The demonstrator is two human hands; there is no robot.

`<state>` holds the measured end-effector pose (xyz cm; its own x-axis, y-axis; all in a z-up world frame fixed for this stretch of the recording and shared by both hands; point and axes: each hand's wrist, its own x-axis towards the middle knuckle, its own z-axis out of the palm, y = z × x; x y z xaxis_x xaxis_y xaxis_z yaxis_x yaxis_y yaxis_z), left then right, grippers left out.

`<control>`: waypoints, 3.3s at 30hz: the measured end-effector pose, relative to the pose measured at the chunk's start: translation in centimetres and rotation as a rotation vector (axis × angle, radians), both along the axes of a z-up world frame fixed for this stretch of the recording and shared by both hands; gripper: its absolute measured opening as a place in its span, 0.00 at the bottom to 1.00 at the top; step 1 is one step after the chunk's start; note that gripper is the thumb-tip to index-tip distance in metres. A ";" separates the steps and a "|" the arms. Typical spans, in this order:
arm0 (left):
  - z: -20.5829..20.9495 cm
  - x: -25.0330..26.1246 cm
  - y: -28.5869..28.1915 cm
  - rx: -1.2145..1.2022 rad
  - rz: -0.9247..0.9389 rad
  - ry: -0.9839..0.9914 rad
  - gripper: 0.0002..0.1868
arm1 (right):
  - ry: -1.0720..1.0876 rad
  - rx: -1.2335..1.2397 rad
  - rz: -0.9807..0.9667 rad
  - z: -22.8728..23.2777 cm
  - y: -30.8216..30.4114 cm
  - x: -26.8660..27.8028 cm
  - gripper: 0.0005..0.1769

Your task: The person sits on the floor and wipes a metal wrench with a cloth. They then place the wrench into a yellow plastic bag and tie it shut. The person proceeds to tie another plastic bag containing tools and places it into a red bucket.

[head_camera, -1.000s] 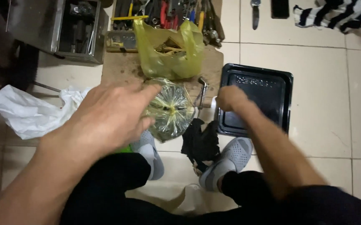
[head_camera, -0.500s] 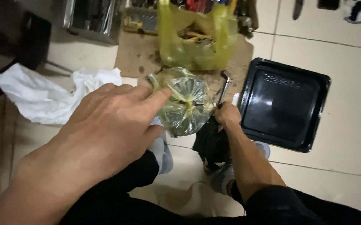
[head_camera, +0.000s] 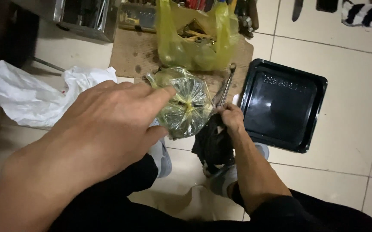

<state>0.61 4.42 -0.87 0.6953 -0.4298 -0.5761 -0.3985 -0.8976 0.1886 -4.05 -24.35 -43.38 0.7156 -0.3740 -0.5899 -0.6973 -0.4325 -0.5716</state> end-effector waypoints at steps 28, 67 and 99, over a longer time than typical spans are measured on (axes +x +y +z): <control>1.5 -1.0 -7.2 -0.032 0.345 0.286 0.16 | -0.630 0.972 0.120 29.3 10.3 -5.7 0.07; 3.8 -1.9 -6.5 -0.823 0.846 0.537 0.21 | 0.204 -0.150 -0.096 14.8 1.2 -9.5 0.33; 4.3 -2.0 -5.8 -0.920 0.733 0.517 0.23 | -0.684 0.346 -0.366 29.2 -9.0 -6.0 0.02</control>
